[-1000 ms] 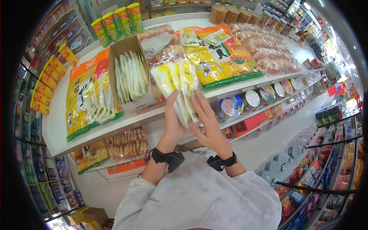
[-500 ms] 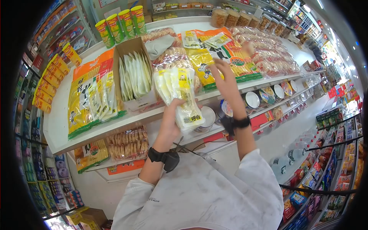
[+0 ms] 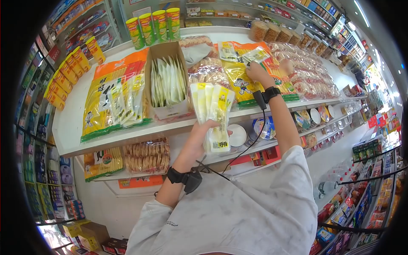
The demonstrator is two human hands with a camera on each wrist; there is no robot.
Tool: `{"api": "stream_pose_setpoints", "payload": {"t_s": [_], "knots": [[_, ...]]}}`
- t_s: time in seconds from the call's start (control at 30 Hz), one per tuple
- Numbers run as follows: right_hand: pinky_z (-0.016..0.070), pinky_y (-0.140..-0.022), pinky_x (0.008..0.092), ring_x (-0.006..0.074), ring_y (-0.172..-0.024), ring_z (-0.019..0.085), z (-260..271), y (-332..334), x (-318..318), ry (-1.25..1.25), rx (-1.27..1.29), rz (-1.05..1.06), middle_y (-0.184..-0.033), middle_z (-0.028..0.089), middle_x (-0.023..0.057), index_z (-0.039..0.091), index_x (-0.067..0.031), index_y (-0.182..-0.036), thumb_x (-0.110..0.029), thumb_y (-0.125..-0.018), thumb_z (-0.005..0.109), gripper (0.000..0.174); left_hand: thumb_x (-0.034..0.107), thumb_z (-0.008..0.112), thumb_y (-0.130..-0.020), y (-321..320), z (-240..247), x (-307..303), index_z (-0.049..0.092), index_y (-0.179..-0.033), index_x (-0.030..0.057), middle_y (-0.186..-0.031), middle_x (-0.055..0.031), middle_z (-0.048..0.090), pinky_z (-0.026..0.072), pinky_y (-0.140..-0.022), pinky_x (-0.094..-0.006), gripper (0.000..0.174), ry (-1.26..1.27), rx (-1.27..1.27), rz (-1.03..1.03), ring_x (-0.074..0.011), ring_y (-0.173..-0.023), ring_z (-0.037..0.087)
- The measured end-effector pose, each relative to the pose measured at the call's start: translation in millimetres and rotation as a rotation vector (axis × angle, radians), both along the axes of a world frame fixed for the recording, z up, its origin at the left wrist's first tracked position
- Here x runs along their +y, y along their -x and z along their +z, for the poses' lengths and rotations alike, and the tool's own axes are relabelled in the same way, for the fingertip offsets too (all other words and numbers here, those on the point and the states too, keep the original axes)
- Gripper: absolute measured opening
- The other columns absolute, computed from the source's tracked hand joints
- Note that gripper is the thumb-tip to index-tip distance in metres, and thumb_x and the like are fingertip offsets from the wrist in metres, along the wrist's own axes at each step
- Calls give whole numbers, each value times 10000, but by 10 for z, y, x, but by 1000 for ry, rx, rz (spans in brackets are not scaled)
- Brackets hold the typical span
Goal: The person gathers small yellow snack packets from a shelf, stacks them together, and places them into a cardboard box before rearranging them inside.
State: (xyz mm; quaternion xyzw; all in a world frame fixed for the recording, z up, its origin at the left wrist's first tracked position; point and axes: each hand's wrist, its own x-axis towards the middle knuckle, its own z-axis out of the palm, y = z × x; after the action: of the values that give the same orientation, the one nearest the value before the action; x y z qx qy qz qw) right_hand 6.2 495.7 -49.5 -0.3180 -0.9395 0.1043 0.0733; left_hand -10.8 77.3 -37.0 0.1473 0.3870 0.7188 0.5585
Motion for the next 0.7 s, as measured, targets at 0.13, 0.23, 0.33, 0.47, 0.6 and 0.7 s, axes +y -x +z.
{"api": "stream_pose_setpoints", "payload": {"t_s": [0.13, 0.23, 0.33, 0.47, 0.6, 0.7], "knots": [[539, -1011, 504, 486, -1155, 655, 69, 58, -58, -48, 52, -64, -1289, 643, 344, 695, 95, -1138, -232, -939, 649, 386, 158, 578, -966, 42, -39, -10, 440, -1472, -98, -1280, -246, 665, 634, -938, -518, 584, -12, -39, -23, -410, -1126, 734], [485, -1096, 493, 464, -1271, 601, 114, 139, -41, -179, 271, -6, -1353, 604, 339, 600, 96, -1319, -208, -934, 667, 495, 161, 576, -971, 90, -104, 23, 442, -1475, -96, -1284, -249, 663, 637, -936, -513, 582, -13, -72, -33, -409, -1133, 732], [440, -1172, 473, 460, -1383, 508, 157, 241, -219, -191, 531, 202, -1515, 471, 325, 483, 134, -1429, -142, -916, 695, 620, 163, 578, -975, 115, -145, 45, 445, -1477, -95, -1287, -252, 662, 639, -932, -506, 580, -24, -71, -32, -405, -1139, 730], [439, -1174, 453, 449, -1375, 517, -67, 466, -228, -221, 456, 395, -1501, 495, 308, 508, 119, -1423, -199, -923, 714, 627, 168, 581, -979, 115, -156, 74, 444, -1479, -91, -1283, -245, 663, 640, -931, -501, 579, -15, -58, -36, -400, -1138, 731], [496, -1100, 463, 437, -1274, 593, -87, 580, -341, -234, 359, 310, -1402, 568, 296, 600, 119, -1285, -196, -907, 733, 510, 168, 581, -982, 106, -88, 51, 439, -1488, -78, -1281, -235, 663, 642, -921, -495, 581, 0, -35, -35, -394, -1131, 735], [545, -1008, 482, 432, -1147, 661, 8, 653, -422, -197, 286, 223, -1275, 637, 268, 675, 103, -1137, -177, -903, 738, 370, 169, 580, -984, 122, -124, 44, 437, -1493, -70, -1287, -232, 660, 642, -917, -490, 580, 5, -33, -23, -389, -1133, 735]]}}
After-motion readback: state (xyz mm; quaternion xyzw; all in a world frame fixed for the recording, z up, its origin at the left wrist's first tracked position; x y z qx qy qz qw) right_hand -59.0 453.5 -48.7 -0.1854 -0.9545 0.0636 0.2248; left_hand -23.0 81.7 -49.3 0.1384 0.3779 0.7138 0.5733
